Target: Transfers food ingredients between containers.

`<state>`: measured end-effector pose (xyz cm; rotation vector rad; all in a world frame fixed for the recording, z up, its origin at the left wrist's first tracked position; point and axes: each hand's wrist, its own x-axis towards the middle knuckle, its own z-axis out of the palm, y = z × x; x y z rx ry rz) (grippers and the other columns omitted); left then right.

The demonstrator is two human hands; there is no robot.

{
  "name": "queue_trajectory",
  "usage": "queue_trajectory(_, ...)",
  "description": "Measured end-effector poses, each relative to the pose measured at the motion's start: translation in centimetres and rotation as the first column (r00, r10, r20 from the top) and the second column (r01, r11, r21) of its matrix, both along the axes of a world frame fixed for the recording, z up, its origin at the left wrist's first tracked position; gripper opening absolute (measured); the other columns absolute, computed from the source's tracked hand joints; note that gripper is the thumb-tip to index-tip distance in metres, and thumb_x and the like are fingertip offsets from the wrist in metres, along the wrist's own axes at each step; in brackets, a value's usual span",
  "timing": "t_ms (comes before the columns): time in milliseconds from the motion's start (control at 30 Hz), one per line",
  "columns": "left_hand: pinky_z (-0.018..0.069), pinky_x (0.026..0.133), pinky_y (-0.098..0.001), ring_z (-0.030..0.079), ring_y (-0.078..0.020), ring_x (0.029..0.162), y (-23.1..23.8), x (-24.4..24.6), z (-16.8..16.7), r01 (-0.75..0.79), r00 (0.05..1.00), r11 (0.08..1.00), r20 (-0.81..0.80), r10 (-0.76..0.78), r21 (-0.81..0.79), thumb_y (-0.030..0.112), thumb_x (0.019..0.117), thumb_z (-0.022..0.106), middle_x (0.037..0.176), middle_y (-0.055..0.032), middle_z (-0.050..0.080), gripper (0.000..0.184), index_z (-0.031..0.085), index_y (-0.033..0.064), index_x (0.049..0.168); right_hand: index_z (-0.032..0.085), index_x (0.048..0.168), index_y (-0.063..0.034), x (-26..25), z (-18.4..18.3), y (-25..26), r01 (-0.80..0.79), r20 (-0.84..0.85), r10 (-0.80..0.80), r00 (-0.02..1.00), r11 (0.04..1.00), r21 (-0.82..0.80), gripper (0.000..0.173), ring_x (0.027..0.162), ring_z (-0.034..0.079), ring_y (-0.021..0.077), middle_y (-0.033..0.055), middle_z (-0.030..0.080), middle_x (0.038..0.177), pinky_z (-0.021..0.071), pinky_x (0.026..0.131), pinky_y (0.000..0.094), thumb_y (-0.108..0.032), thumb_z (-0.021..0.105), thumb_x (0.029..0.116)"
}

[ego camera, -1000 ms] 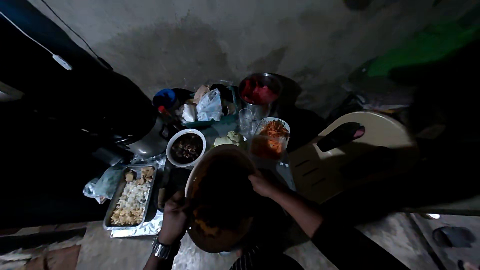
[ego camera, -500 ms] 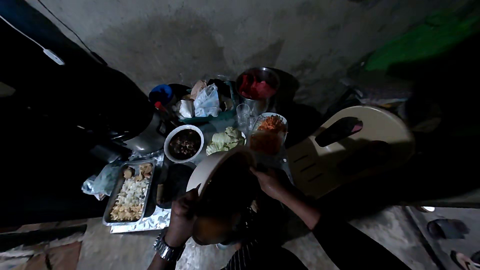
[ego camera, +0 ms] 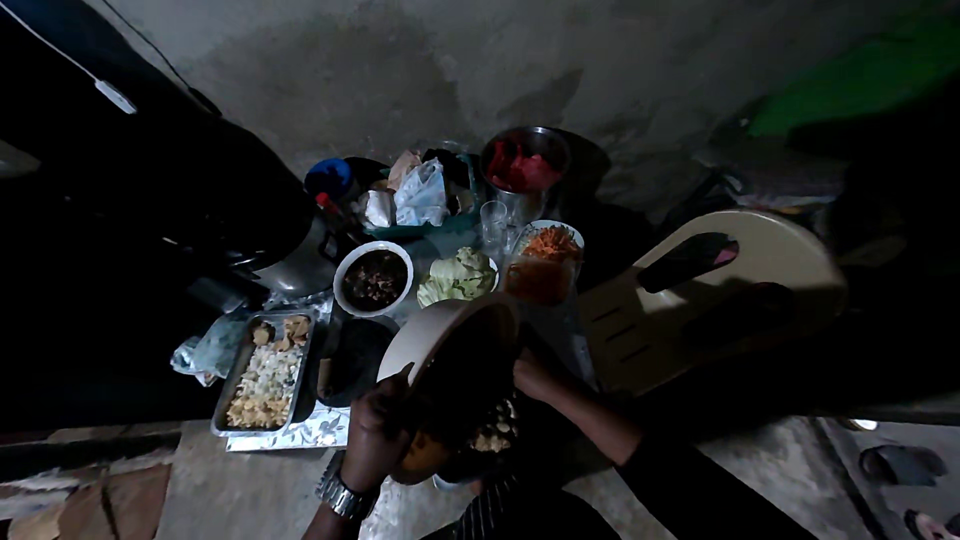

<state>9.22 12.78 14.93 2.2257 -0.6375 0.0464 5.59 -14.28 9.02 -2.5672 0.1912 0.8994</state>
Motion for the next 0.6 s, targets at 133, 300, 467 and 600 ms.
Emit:
queue_trajectory(133, 0.0522, 0.059, -0.0272, 0.06, -0.0083, 0.061, -0.1, -0.3, 0.0, 0.005, 0.997, 0.999, 0.083, -0.009, 0.049, 0.028, 0.0866, 0.07, 0.068, -0.0029, 0.063, 0.026, 0.069, 0.0027, 0.087, 0.065, 0.128, 0.0016, -1.6, -0.6, -0.9, -0.032, -0.043, 0.032, 0.999, 0.999, 0.013, 0.031, 0.127, 0.057, 0.0425, 0.0251, 0.06, 0.134, 0.0461, 0.105, 0.0595, -0.009, 0.049, 0.1034)
queue_trajectory(300, 0.0577, 0.064, -0.0324, 0.067, -0.014, 0.067, 0.1, -0.8, -0.2, 0.039, 0.989, 0.996, 0.141, -0.051, 0.083, 0.024, 0.0867, 0.066, 0.077, -0.0078, 0.071, 0.026, 0.073, 0.0013, 0.097, 0.065, 0.132, -0.0097, -2.4, 0.1, -2.4, -0.032, -0.01, 0.032, 0.999, 0.999, -0.023, 0.033, 0.126, 0.059, 0.0389, 0.0193, 0.063, 0.136, 0.0473, 0.102, 0.0608, -0.014, 0.049, 0.1042)
queue_trajectory(467, 0.0584, 0.067, -0.0305, 0.07, -0.0118, 0.074, -0.4, -1.1, 0.4, 0.085, 0.982, 0.994, 0.164, -0.096, 0.073, 0.03, 0.0905, 0.065, 0.085, -0.0075, 0.074, 0.03, 0.075, 0.0052, 0.105, 0.066, 0.131, -0.0064, 0.3, 3.7, -1.6, 0.033, 0.112, -0.031, 0.993, 0.999, -0.022, 0.033, 0.126, 0.06, 0.0368, 0.0193, 0.062, 0.135, 0.049, 0.101, 0.0565, -0.013, 0.048, 0.1044)
queue_trajectory(600, 0.0583, 0.067, -0.028, 0.07, -0.0102, 0.074, -0.8, -1.2, 0.6, 0.105, 0.974, 0.993, 0.194, -0.115, 0.061, 0.028, 0.0891, 0.065, 0.085, -0.0072, 0.074, 0.029, 0.074, 0.0062, 0.105, 0.058, 0.136, 0.0035, 2.1, 2.3, 0.3, -0.048, 0.068, 0.048, 0.997, 0.999, 0.0, 0.043, 0.133, 0.052, 0.0427, 0.0259, 0.057, 0.14, 0.0395, 0.11, 0.06, -0.018, 0.061, 0.099)
